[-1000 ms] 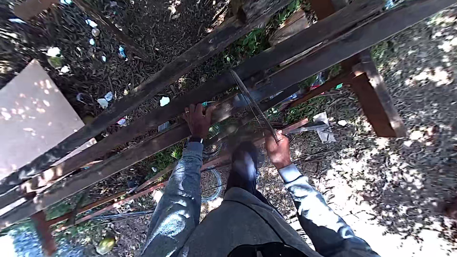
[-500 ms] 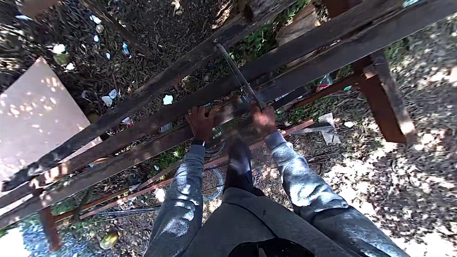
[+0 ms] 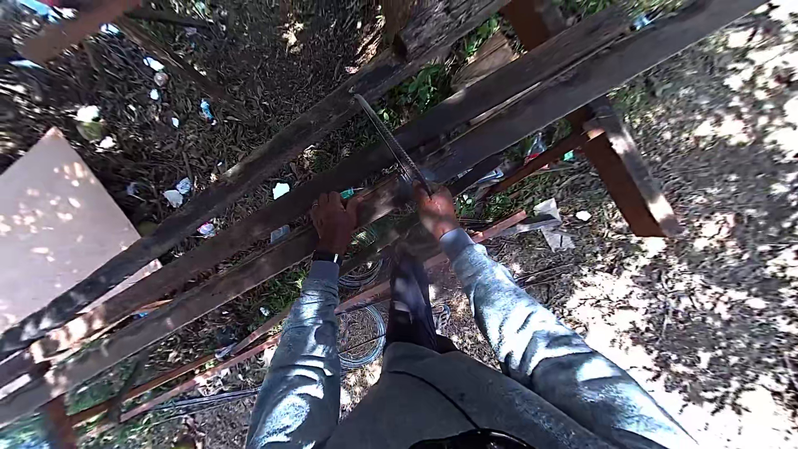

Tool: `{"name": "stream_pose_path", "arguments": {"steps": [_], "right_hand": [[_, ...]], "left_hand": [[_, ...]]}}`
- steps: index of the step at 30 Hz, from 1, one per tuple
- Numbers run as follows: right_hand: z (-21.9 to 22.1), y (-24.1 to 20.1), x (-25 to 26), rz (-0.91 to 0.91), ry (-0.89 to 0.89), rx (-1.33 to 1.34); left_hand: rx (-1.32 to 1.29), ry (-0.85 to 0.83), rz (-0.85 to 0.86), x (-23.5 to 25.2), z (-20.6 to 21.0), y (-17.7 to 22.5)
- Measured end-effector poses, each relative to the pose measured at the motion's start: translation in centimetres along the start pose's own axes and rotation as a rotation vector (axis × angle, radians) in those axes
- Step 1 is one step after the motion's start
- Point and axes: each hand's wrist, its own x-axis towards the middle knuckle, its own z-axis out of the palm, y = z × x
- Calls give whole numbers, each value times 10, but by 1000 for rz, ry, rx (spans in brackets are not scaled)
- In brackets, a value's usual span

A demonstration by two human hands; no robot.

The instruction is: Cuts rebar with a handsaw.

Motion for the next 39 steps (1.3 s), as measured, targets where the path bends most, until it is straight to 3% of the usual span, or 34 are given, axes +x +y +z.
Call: {"name": "stream_pose_path", "arguments": {"steps": [8, 14, 18, 20, 25, 28, 31, 36, 39], "right_hand": [[4, 4, 0, -26, 38, 31], [5, 2, 2, -18, 27, -26], [3, 8, -2, -68, 45, -19], [-4, 24, -18, -155, 41, -1], [-36, 88, -94, -180, 58, 78], [-50, 98, -122, -169, 70, 117], [-46, 63, -95, -159, 61, 37], [-2, 7, 8, -104, 1, -60], [-2, 15, 4, -131, 17, -16]], "left_hand": [[-84, 120, -152, -2, 18, 3], [-50, 106, -179, -4, 21, 7], [-22, 186, -207, -4, 30, 10], [-10, 198, -218, -3, 31, 11], [-24, 251, -204, -5, 37, 11], [-33, 255, -223, -4, 41, 10], [-37, 268, -229, -2, 41, 10], [-56, 304, -226, -6, 44, 11], [-69, 282, -222, -7, 38, 14]]}}
